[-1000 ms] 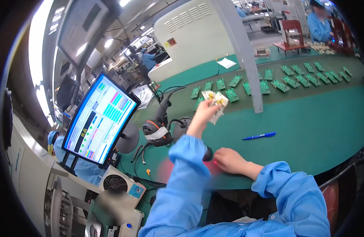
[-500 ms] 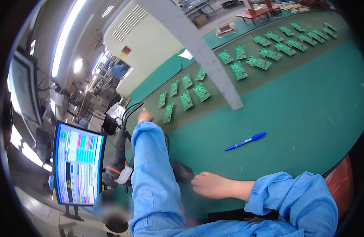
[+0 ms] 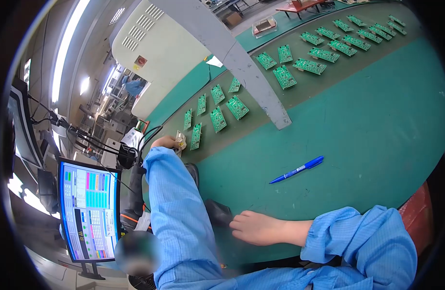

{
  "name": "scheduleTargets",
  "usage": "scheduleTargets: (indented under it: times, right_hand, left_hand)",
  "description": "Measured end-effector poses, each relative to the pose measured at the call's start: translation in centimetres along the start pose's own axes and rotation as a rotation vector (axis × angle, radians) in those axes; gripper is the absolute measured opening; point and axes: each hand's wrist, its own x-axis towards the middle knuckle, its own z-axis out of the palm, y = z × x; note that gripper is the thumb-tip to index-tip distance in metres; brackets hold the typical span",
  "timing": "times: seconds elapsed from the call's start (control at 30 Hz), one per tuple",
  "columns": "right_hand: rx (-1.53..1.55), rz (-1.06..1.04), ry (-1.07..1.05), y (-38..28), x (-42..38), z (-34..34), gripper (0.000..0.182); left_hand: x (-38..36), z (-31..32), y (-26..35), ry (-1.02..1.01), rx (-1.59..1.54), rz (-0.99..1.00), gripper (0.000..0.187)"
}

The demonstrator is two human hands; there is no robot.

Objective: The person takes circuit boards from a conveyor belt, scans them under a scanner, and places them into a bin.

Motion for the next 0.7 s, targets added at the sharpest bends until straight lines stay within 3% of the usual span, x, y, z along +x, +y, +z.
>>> scheduleTargets:
  times: [0.1,0.2,0.3,0.5,0.53,0.57,0.7]
  right_hand:
    - [-0.020,0.002,-0.002,0.0,0.0,0.1,0.021]
    - [-0.026,0.001,0.005,0.1,-0.1,0.2,0.021]
    - [-0.025,0.000,-0.006,0.1,0.0,0.1,0.021]
    - [-0.015,0.014,-0.012,0.2,-0.1,0.3,0.022]
    - [-0.007,-0.015,0.093,0.3,0.0,0.6,0.014]
    - [-0.002,-0.042,0.199,0.5,0.0,0.7,0.008]
    - [0.032,-0.039,0.190,0.8,0.2,0.6,0.008]
  left_hand:
    - [-1.5,-0.5,0.8,-0.182,-0.107,0.234,0.033]
    - [-2.0,-0.9,0.8,-0.150,-0.104,0.224,0.033]
    - [-1.7,-1.3,-0.1,0.007,-0.080,0.132,0.033]
    - [0.3,0.5,-1.9,0.600,-0.017,-0.178,0.033]
    - [0.7,1.2,-2.1,0.667,-0.027,-0.211,0.033]
    - [1.2,1.9,-2.2,0.715,-0.029,-0.246,0.033]
    - [3.7,5.0,-2.2,0.718,0.075,-0.399,0.034]
